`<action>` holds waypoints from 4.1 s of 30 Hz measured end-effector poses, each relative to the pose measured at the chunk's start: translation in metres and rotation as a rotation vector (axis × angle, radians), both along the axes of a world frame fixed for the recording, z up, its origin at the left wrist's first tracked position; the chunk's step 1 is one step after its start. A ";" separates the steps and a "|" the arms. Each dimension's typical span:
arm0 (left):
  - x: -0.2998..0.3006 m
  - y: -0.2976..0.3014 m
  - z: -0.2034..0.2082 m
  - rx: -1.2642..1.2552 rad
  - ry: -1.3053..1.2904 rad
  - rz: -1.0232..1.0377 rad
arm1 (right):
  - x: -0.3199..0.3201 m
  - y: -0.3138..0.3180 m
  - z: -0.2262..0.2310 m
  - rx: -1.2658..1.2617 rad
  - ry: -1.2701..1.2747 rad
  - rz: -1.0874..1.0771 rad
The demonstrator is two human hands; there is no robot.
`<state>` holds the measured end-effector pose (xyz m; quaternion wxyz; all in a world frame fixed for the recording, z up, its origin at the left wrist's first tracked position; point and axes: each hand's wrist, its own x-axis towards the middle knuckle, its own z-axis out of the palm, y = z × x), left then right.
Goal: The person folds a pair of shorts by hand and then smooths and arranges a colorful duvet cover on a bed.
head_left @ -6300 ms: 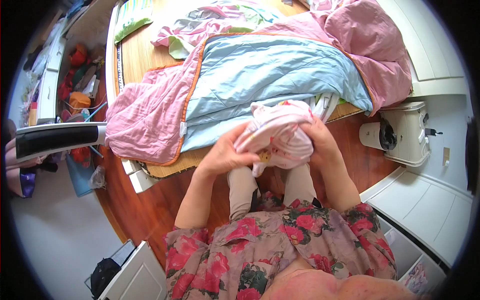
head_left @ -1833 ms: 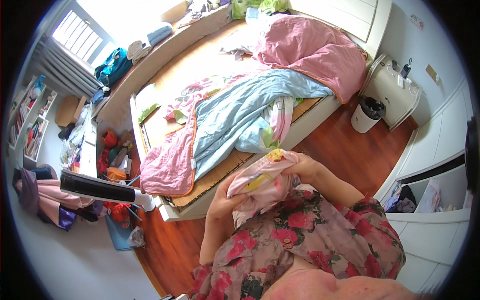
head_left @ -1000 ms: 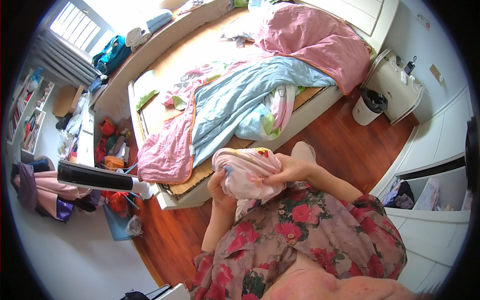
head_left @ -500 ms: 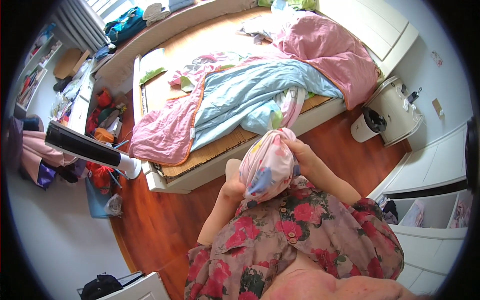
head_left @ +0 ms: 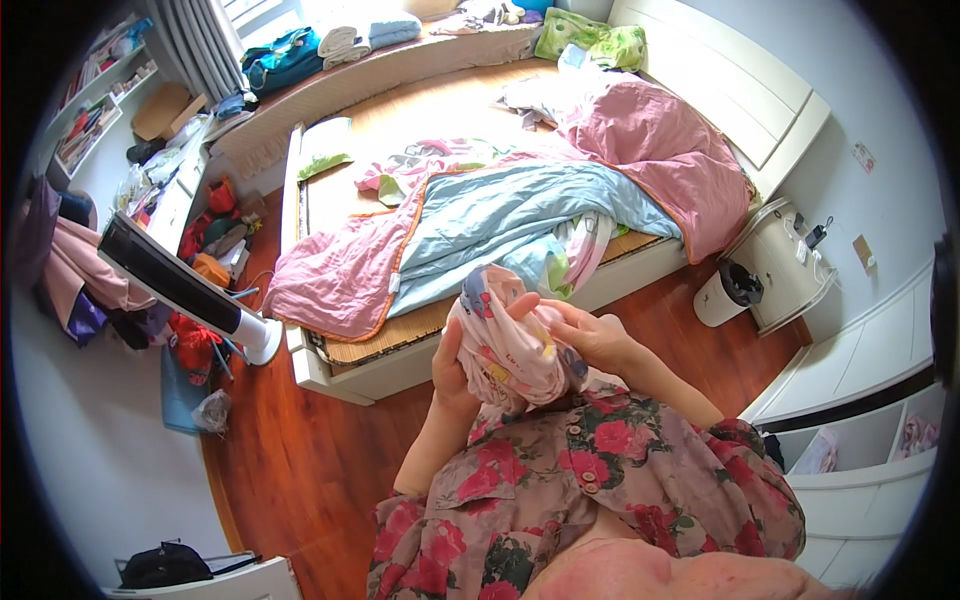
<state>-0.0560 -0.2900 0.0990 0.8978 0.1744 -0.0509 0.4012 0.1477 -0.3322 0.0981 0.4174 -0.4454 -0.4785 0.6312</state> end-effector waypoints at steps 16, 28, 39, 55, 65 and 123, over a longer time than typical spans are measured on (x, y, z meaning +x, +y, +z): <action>0.028 -0.001 -0.035 0.607 0.857 0.033 | 0.027 -0.008 -0.023 0.207 -0.172 0.054; -0.091 0.076 -0.028 -0.048 0.700 0.514 | 0.195 -0.026 0.045 0.413 0.326 -0.939; -0.131 0.074 0.023 0.136 0.711 0.739 | 0.284 -0.113 0.032 0.575 0.367 -1.396; 0.098 0.039 0.109 1.269 1.105 -0.145 | 0.153 -0.030 0.038 0.603 -0.283 -0.297; 0.096 0.061 0.126 1.639 1.144 -0.084 | 0.102 0.011 0.044 0.288 -0.003 0.389; -0.009 0.135 0.119 0.968 0.972 0.033 | 0.129 0.071 0.111 0.260 -0.838 0.563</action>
